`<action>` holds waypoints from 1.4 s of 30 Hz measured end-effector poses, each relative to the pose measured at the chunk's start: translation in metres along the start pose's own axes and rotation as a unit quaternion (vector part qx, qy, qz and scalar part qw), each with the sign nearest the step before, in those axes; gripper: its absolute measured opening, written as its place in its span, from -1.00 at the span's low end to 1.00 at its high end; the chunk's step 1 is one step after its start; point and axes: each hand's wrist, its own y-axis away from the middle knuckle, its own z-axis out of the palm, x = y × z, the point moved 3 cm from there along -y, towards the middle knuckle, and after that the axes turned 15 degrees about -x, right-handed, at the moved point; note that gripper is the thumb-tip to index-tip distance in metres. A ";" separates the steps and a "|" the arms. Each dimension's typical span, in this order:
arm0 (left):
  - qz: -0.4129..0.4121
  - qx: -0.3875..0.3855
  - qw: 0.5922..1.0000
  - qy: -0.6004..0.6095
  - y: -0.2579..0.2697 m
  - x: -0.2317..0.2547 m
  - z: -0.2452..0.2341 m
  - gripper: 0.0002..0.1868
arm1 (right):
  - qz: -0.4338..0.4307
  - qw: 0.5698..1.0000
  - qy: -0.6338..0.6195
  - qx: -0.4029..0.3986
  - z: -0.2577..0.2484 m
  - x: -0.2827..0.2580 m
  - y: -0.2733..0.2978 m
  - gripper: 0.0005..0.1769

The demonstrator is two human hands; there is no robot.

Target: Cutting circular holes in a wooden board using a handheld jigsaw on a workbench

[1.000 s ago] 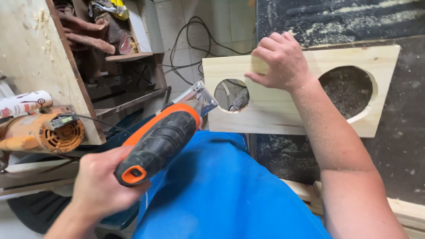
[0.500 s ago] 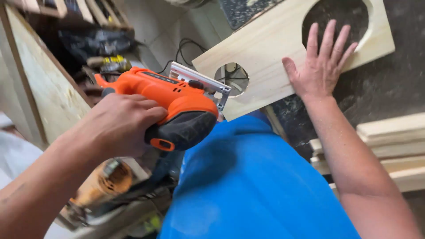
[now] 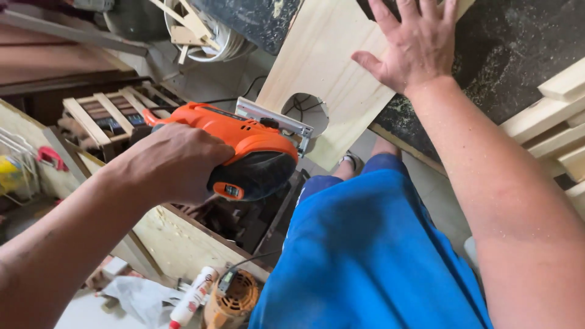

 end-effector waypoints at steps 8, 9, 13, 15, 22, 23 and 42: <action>0.031 -0.055 0.996 -0.065 -0.012 -0.009 0.003 -0.91 | 0.059 0.996 0.072 -0.007 0.012 0.001 0.000 0.04; 0.032 -0.065 0.996 -0.060 -0.013 -0.010 0.005 -0.88 | 0.059 0.995 0.082 -0.004 0.013 0.000 0.000 0.03; 0.048 -0.055 0.995 -0.065 -0.015 -0.011 0.002 -0.77 | 0.071 0.993 0.092 0.012 0.013 -0.001 -0.001 0.03; 0.045 -0.067 0.993 -0.088 -0.016 -0.010 0.001 -0.79 | 0.075 0.993 0.086 0.025 0.012 0.000 0.000 0.03; 0.037 -0.080 0.994 -0.065 -0.016 -0.008 0.001 -0.74 | 0.081 0.992 0.092 0.013 0.017 -0.001 -0.001 0.02; 0.043 -0.078 0.994 -0.065 -0.016 -0.008 0.002 -0.74 | 0.086 0.991 0.099 0.012 0.017 -0.001 -0.002 0.02; 0.034 -0.063 0.995 -0.070 -0.014 -0.007 0.009 -0.78 | 0.097 0.982 0.160 0.015 0.028 -0.001 -0.002 0.04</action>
